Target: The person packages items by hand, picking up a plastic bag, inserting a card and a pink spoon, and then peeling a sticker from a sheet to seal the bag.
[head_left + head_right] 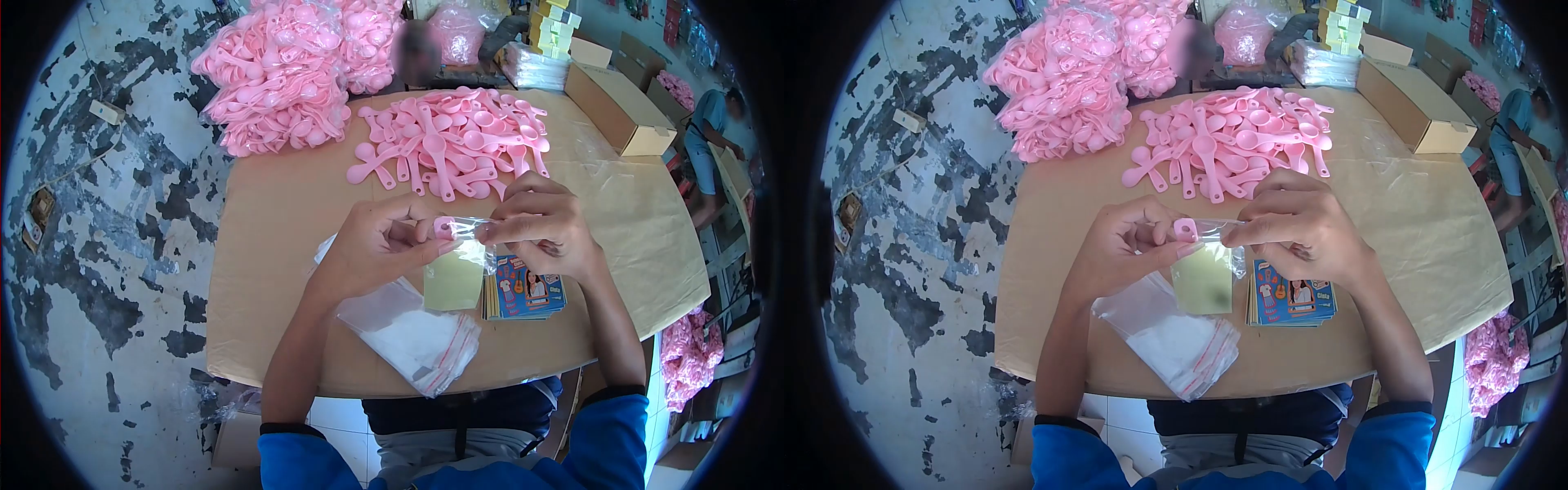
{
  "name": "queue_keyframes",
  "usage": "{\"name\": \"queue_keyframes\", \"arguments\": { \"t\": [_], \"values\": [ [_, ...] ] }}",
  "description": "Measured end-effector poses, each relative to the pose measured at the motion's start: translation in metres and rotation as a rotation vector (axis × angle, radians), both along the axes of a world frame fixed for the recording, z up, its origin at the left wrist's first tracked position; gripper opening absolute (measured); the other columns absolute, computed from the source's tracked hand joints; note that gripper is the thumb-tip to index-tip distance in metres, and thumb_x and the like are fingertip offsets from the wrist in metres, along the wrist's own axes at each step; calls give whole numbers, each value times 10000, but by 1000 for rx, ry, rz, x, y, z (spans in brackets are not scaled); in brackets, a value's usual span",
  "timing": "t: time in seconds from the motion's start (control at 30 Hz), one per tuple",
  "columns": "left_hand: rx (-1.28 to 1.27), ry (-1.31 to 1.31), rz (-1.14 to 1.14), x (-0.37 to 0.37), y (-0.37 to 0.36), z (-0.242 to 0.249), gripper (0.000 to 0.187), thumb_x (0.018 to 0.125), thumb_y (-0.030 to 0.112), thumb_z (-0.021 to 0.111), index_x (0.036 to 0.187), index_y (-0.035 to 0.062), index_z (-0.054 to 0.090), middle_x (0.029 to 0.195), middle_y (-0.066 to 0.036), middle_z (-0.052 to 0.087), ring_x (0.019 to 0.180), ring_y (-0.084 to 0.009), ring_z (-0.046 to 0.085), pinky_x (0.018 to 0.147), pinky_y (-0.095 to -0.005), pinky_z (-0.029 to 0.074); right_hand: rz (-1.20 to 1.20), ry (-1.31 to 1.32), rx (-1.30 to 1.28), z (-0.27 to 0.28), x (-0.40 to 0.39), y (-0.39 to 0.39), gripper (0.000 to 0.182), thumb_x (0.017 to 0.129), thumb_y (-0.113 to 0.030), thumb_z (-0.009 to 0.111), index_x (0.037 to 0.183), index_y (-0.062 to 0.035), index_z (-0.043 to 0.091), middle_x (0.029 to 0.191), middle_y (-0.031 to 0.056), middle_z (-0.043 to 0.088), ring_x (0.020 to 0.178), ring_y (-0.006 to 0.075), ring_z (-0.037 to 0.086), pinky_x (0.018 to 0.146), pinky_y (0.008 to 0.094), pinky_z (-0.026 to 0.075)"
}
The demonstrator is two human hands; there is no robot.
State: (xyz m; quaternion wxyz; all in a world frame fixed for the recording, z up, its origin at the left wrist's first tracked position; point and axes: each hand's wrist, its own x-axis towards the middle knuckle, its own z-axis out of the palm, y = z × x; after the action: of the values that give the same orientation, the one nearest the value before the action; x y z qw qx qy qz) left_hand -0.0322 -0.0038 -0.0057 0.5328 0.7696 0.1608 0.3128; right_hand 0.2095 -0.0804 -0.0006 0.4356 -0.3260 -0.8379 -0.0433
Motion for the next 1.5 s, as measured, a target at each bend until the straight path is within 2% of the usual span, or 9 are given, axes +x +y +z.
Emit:
{"name": "queue_keyframes", "arguments": {
  "t": [0.17, 0.27, 0.37, 0.57, 0.67, 0.73, 1.07, 1.3, 1.5],
  "values": [
    [19, -51, 24, 2, 2, 2, 123, 830, -39, 689, 844, 18, 581, 933, -65, 656, 827, -112, 649, 708, -237, 526, -128, -39, 35, -3, 16, 3, 307, 695, 31, 629, 973, -75, 702, 920, 68, 669, 831, 218, 630, 749, 326, 505],
    [65, -82, 37, 4, 2, -4, 153, 831, -42, 685, 953, 11, 609, 933, -63, 661, 844, -139, 664, 740, -253, 541, 8, 601, -426, -7, -6, -5, 334, 821, -28, 654, 1152, -45, 612, 1070, 62, 643, 916, 174, 629, 798, 317, 498],
    [60, -72, 11, 4, -1, -4, 190, 827, 11, 707, 997, 16, 622, 994, -46, 652, 847, -120, 662, 761, -256, 552, 27, 428, -629, 4, -26, -17, 407, 873, -99, 680, 1245, -31, 530, 1152, 55, 607, 971, 132, 608, 816, 300, 490],
    [61, 0, 123, -7, 8, 8, 316, 819, 181, 747, 1087, 51, 641, 1081, -45, 642, 853, -123, 653, 741, -271, 504, -188, 627, -587, 10, 21, -54, 388, 836, -91, 714, 1198, -37, 584, 814, -21, 604, 660, 22, 527, 560, 181, 395],
    [365, 333, 97, -38, 27, 10, 352, 789, 221, 753, 1083, 56, 651, 1081, -59, 644, 897, -185, 644, 804, -323, 491, -303, 802, -464, -31, 103, -140, 614, 816, -251, 713, 1300, 43, 473, 1162, 91, 554, 1044, 175, 550, 936, 327, 428],
    [708, 524, 3, -56, 40, 2, 379, 757, 245, 764, 1068, 54, 661, 1074, -70, 646, 953, -236, 625, 856, -354, 475, -351, 795, -536, -93, 185, -234, 645, 781, -357, 757, 1258, 2, 515, 1208, 87, 557, 1050, 172, 555, 885, 316, 434],
    [630, 639, -246, -14, 2, -12, 252, 732, 336, 753, 846, 123, 679, 942, -17, 653, 1040, -174, 562, 1033, -475, 260, -1201, 737, -630, -105, 197, -366, 479, 910, -376, 621, 1223, -16, 570, 852, -35, 499, 765, 66, 454, 678, 223, 384],
    [664, 653, -263, -15, 7, 1, 115, 817, 242, 688, 832, 128, 691, 850, 28, 637, 932, -137, 569, 986, -389, 258, -605, 506, -490, -19, 103, -179, 202, 907, -156, 608, 1034, 0, 597, 820, 33, 543, 758, 109, 506, 692, 257, 409],
    [765, 560, -210, -20, 3, 3, 101, 852, 203, 649, 884, 143, 722, 831, 24, 635, 897, -136, 573, 948, -375, 282, -211, 11, -430, 18, -17, -65, 379, 855, -299, 679, 1095, -11, 627, 930, 141, 654, 815, 273, 648, 730, 390, 497]
  ]
}}
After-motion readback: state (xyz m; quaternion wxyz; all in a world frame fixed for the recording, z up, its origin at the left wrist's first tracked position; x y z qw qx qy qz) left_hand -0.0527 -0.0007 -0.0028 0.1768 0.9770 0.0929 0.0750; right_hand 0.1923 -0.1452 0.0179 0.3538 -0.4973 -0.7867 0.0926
